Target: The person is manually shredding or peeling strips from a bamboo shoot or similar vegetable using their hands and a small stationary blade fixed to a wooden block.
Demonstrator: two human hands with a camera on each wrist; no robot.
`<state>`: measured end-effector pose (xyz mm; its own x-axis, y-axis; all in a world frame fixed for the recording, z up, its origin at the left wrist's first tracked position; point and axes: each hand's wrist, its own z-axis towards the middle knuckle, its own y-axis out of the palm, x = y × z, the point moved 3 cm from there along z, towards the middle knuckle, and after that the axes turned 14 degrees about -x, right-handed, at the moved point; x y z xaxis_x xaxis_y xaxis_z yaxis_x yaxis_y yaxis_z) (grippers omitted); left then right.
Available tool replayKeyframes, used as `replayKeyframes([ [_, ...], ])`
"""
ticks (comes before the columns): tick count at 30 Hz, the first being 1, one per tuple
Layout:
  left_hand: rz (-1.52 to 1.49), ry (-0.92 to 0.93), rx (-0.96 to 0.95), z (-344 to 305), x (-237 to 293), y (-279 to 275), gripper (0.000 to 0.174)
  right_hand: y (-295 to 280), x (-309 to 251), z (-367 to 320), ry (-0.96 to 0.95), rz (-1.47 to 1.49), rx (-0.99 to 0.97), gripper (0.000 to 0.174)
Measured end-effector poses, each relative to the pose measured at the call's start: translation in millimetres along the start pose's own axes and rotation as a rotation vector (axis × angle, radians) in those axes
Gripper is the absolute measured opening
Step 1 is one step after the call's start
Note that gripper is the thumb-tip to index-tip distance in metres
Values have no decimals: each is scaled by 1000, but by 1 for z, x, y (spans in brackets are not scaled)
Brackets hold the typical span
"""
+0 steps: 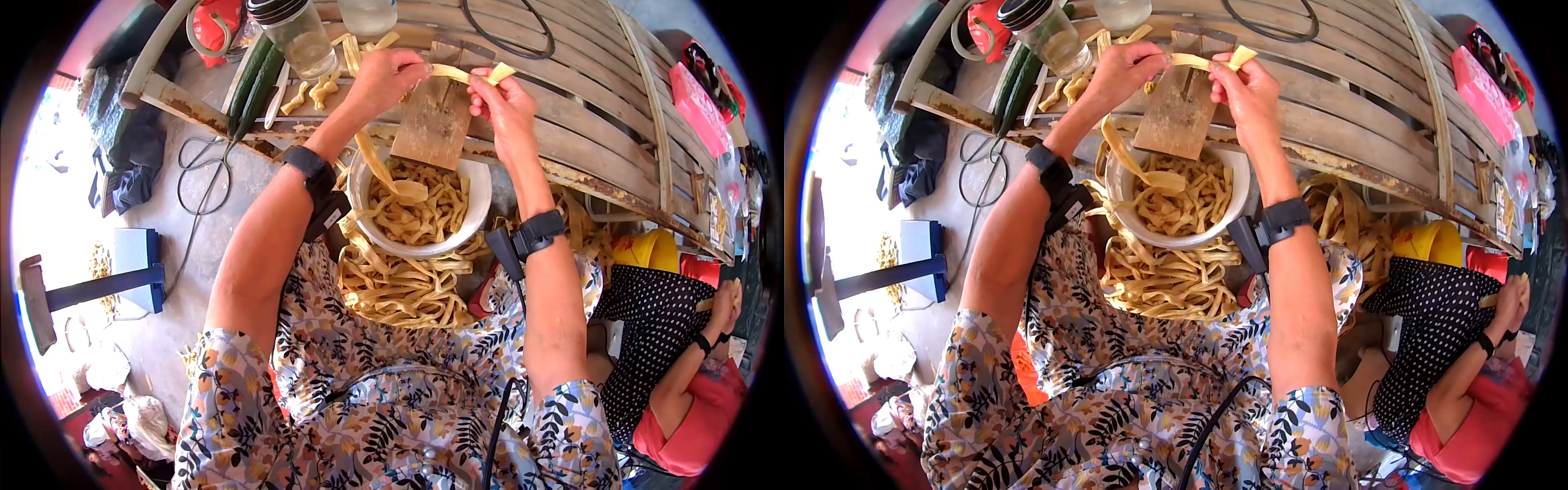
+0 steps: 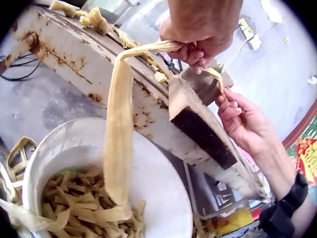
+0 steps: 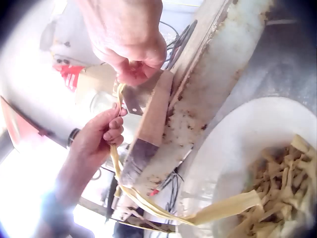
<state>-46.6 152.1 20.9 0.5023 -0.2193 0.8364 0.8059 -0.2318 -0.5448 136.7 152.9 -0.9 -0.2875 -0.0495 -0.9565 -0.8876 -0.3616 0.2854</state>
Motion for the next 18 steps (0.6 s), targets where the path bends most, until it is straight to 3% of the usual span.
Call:
replayKeyframes([
  [3,242,90,93,-1,-10,3,20,-11,9,-6,42,-198,84,21],
  [6,-139,-103,-30,-13,-7,-11,20,-14,1,-24,78,-135,41,22],
  [8,-355,-79,-151,-27,6,-12,17,-4,-14,-39,106,-44,-65,23],
  [10,-551,-101,-195,-47,22,-7,18,3,-22,-58,185,-276,-197,23],
  [13,-495,-74,-290,-61,28,-2,13,16,-32,-84,121,-745,-403,23],
  [15,-437,-54,-299,-66,28,6,10,11,-40,-84,-49,-735,-234,22],
  [17,-184,37,-255,-72,36,28,11,16,-54,-85,-182,-693,-56,22],
  [18,-60,84,-234,-74,38,39,11,21,-51,-83,-156,-711,-77,20],
])
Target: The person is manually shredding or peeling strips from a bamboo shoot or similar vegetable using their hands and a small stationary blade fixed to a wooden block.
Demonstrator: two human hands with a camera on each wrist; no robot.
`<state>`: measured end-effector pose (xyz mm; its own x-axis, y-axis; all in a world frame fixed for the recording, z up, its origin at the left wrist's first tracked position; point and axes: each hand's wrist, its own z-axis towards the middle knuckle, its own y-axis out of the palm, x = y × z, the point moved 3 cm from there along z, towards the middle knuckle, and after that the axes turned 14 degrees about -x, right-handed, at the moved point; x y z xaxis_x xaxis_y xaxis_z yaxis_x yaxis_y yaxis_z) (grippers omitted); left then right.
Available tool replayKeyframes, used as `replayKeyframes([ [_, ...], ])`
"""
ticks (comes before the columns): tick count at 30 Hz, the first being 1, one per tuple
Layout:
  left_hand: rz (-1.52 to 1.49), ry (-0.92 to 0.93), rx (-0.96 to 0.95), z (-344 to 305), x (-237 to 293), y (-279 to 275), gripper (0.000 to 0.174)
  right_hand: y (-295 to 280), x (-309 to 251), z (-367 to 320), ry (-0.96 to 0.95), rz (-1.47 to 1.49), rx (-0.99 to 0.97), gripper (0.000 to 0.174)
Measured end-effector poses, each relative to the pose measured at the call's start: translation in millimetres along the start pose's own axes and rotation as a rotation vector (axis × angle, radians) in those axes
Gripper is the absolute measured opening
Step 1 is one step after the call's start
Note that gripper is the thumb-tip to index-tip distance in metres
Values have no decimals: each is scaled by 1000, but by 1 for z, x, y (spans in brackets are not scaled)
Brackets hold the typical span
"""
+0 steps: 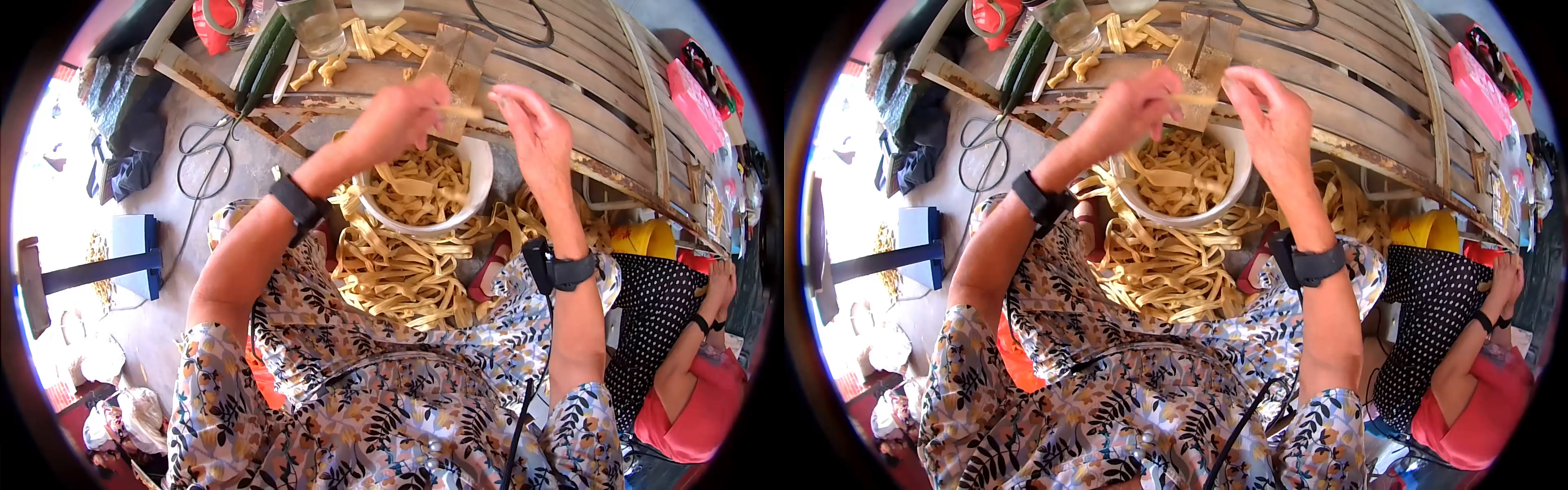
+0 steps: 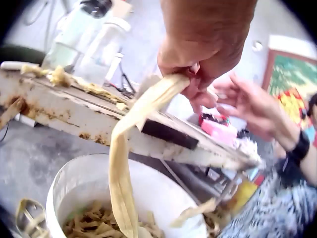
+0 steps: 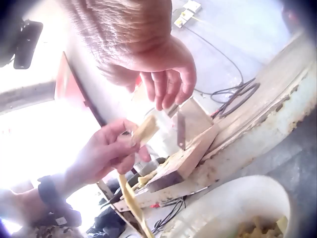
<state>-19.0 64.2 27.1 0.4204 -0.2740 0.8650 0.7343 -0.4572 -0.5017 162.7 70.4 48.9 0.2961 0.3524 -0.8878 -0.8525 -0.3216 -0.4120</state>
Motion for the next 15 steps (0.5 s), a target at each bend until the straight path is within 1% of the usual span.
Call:
replayKeyframes([
  [1,659,314,106,-2,3,15,11,5,1,3,18,-12,-33,19],
  [2,756,3,-23,-1,15,27,10,11,1,3,34,-23,-68,18],
  [3,714,41,-46,-5,27,30,11,18,4,2,218,-129,-172,16],
  [4,670,77,-68,-8,32,33,11,21,21,0,273,203,-274,15],
  [6,573,134,-54,-12,25,36,12,33,35,-1,369,875,-468,14],
  [7,523,163,-48,-14,22,36,13,31,40,-10,392,203,-357,11],
  [10,209,148,-154,-19,6,12,18,25,46,-15,417,108,-379,10],
  [11,116,-61,-175,-19,3,0,17,25,48,-19,471,162,-481,11],
  [12,-57,-82,-198,-19,-5,-10,16,28,34,-23,461,330,-602,14],
  [14,-85,-7,-190,-18,-8,-14,20,37,0,-31,430,667,-839,21],
  [15,-237,-44,-221,-17,-14,-10,20,41,-6,-31,320,889,-844,33],
])
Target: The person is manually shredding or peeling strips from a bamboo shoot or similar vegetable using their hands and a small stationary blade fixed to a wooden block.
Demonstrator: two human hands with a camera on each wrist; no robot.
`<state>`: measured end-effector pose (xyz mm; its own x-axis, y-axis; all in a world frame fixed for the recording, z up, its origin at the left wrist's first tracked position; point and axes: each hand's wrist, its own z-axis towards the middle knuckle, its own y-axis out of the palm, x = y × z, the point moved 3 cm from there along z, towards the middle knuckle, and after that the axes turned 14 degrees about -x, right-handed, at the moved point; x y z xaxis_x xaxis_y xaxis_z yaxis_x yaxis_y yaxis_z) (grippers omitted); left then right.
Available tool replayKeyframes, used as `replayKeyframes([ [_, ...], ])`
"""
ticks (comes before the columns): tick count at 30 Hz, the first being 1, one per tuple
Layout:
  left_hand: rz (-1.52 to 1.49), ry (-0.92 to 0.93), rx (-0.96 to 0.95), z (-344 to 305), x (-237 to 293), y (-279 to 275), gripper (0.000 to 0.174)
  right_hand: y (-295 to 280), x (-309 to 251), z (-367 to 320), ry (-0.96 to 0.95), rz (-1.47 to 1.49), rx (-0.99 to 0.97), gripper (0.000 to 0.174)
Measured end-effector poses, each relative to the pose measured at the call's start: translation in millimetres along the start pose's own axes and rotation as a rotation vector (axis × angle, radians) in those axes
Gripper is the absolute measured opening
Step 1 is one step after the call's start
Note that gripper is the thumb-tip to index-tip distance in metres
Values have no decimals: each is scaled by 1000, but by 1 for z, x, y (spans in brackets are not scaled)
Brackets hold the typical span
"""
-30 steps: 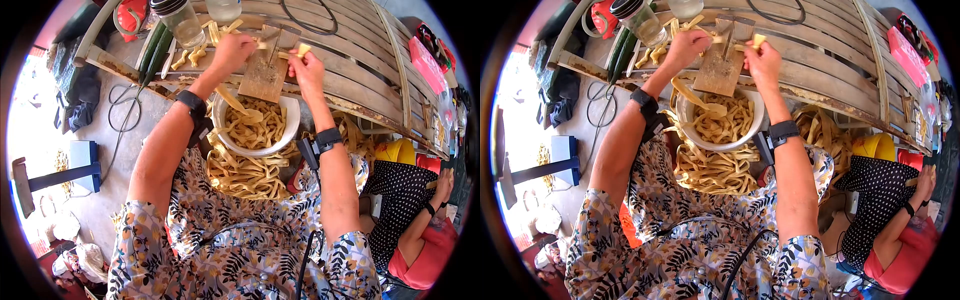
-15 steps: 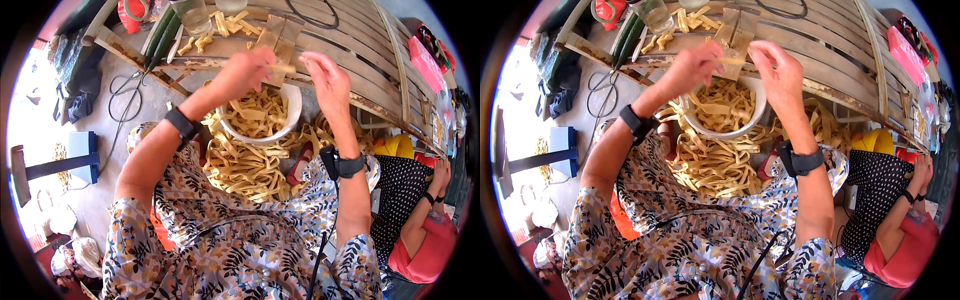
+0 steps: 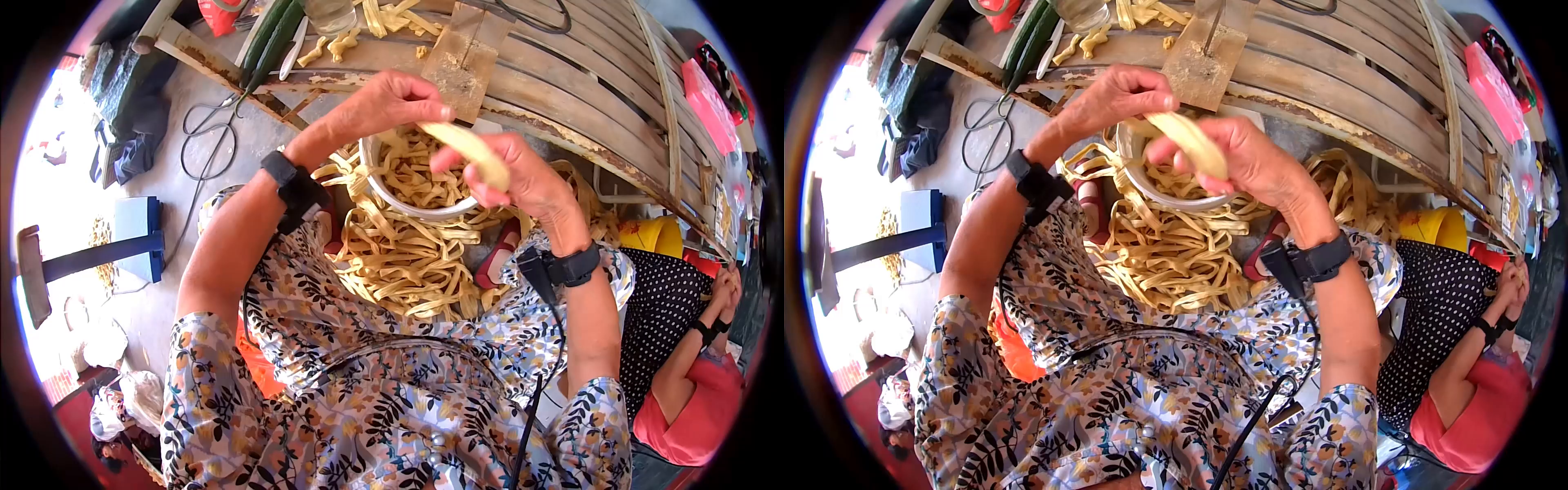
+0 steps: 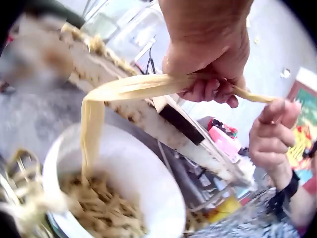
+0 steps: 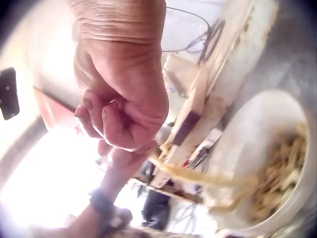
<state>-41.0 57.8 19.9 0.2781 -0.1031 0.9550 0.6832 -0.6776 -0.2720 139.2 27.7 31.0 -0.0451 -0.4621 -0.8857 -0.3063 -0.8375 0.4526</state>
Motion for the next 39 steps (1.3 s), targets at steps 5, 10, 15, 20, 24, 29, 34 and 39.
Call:
replayKeyframes([
  [5,-750,50,-297,15,-17,47,34,-36,1,9,-291,-327,312,32],
  [10,-1184,214,-427,22,-33,70,32,-17,0,8,-99,-413,420,31],
  [15,-982,17,-39,24,-29,61,26,-24,-8,3,-354,-1302,748,29],
  [20,-553,22,301,17,-2,44,21,-33,1,5,-116,-926,818,23],
  [24,-295,19,294,15,-1,44,25,-46,6,4,44,-726,658,17],
  [29,99,-58,331,12,9,54,27,-38,10,4,-27,-978,738,13],
  [34,-234,-97,367,15,4,56,22,-23,2,0,-425,-897,768,6],
  [39,-820,-93,160,13,10,57,28,-46,-11,-24,-550,-119,883,13],
])
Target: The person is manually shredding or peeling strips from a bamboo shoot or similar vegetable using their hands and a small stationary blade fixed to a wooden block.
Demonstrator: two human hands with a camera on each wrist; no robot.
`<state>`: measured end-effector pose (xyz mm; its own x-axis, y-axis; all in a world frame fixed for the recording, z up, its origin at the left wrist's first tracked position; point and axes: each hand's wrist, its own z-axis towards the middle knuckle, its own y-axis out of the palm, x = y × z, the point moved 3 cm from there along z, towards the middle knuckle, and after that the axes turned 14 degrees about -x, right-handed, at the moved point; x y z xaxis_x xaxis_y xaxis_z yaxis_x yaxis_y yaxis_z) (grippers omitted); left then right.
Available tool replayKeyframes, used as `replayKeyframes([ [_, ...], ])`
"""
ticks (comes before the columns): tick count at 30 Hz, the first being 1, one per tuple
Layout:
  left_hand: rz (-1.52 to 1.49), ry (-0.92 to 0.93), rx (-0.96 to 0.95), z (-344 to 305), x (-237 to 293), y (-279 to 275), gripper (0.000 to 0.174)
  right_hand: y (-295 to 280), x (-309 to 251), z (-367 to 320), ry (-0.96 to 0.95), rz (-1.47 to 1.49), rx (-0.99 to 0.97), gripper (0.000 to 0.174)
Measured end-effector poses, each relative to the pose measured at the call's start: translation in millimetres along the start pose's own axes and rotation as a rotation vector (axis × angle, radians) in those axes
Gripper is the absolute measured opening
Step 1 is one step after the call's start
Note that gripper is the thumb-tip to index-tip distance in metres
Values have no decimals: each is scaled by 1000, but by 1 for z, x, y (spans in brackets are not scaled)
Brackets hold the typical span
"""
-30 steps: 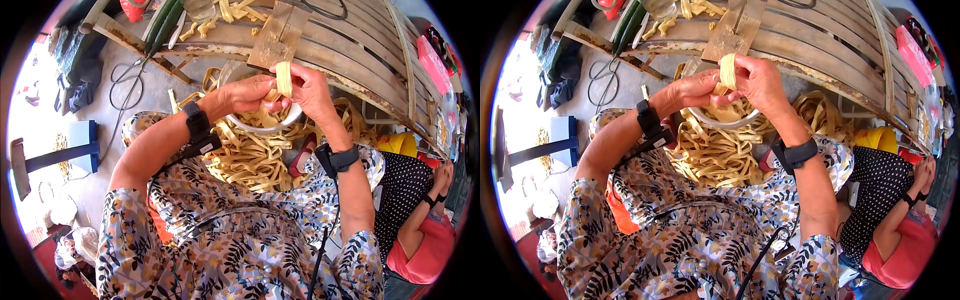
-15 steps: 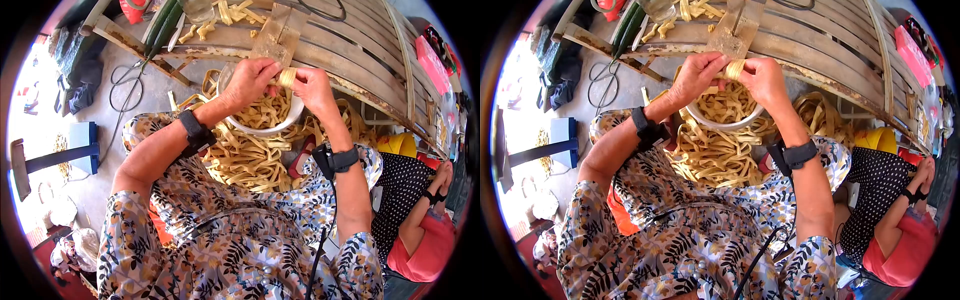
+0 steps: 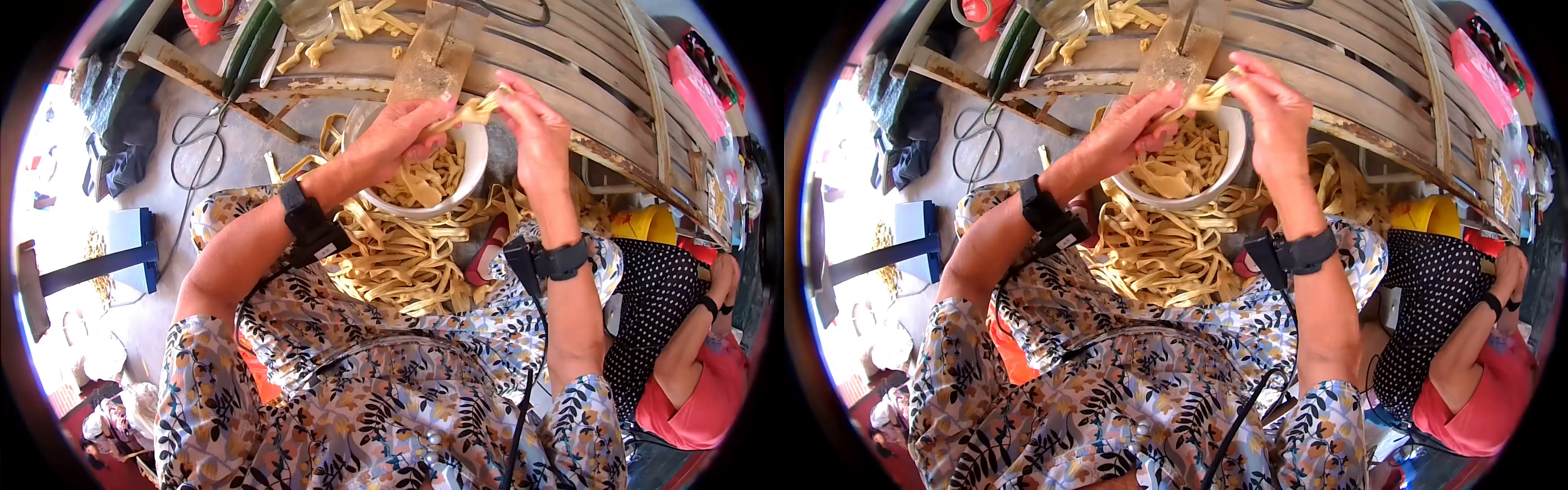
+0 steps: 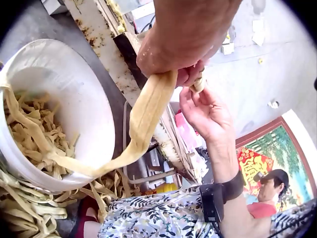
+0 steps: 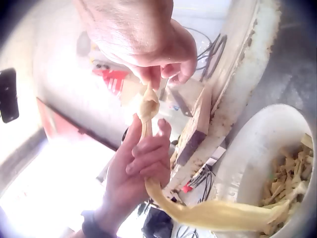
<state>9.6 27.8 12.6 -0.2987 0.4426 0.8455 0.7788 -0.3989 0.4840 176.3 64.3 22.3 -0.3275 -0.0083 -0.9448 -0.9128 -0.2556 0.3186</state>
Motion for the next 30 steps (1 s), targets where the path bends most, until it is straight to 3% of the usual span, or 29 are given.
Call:
replayKeyframes([
  [5,112,-15,-129,1,-4,-13,23,-16,2,2,125,104,29,20],
  [8,25,-47,-105,-2,-4,-18,22,-8,7,-2,199,56,-80,27],
  [12,-86,-107,-256,-5,-5,-20,21,15,7,-8,414,-171,-315,31],
  [13,-119,-115,-281,-4,-4,-20,21,19,13,-9,382,-149,-428,29],
  [16,-198,-155,-318,-5,-4,-19,21,23,21,-9,292,84,-459,20],
  [17,-220,-169,-327,-6,-4,-19,21,25,20,-10,293,123,-382,14],
  [23,-170,-179,-377,-4,-2,-27,23,16,19,-7,360,163,-281,10],
  [26,220,-184,-253,-6,5,-25,23,11,22,-3,351,5,-236,13],
  [27,510,-139,-235,-6,12,-28,22,10,21,1,335,-68,-213,14],
  [30,885,3,-165,0,36,-46,21,-7,13,20,253,2,-63,15],
])
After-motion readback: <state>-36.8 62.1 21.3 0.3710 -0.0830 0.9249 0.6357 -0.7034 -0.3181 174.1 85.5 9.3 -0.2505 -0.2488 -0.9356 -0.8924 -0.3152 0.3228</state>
